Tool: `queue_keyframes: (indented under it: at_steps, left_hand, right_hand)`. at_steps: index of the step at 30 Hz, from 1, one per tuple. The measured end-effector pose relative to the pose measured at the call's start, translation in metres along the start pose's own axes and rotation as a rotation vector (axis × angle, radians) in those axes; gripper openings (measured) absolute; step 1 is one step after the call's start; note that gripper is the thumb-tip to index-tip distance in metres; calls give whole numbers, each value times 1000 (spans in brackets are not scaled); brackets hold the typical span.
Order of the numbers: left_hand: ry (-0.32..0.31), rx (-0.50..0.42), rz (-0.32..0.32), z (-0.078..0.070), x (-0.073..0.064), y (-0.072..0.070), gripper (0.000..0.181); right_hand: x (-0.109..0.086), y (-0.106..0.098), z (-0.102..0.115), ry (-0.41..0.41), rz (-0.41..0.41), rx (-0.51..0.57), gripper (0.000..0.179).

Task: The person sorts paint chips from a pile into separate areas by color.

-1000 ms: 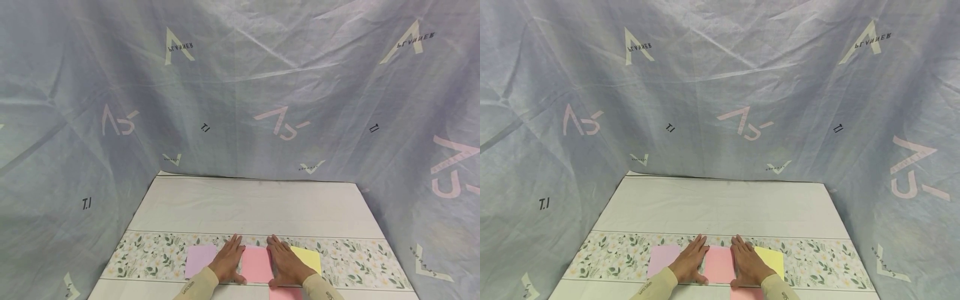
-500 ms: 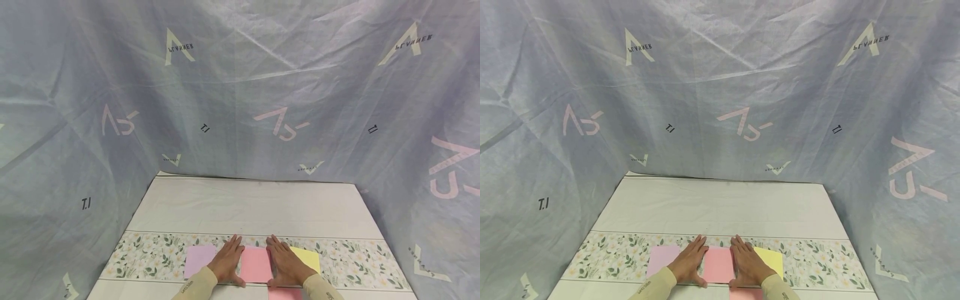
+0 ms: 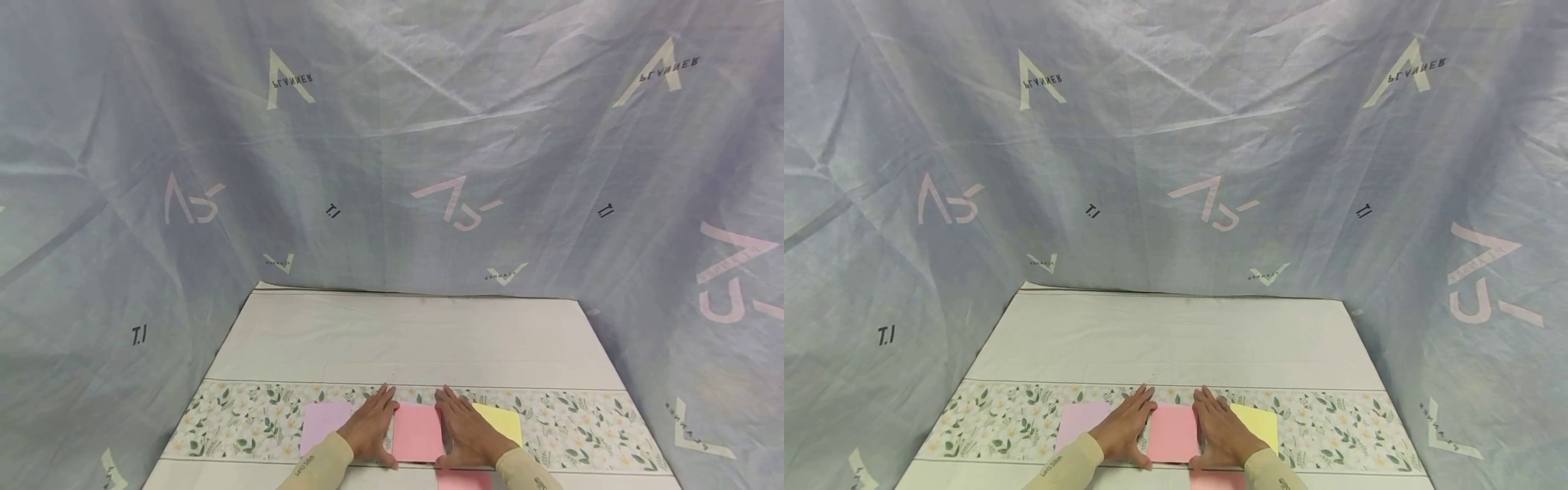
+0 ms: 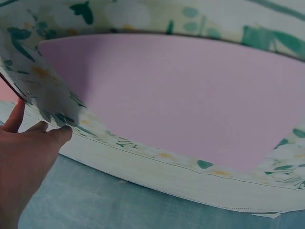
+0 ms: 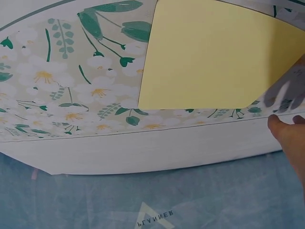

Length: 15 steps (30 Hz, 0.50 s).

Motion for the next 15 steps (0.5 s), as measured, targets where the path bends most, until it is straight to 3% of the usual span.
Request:
queue_keyframes:
  at_steps: [15]
  left_hand:
    - [40,26,-53,-8,4,-3,110]
  right_hand:
    - [-12,-8,-5,-5,-19,44,101]
Point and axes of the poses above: each hand's wrist, its own x-axis towards the middle knuckle, its own y-axis out of the palm, z = x × y, the point moved 1 cm from there along x, towards the middle knuckle, and after that the axes turned 14 degrees about y, right-handed, at the moved point
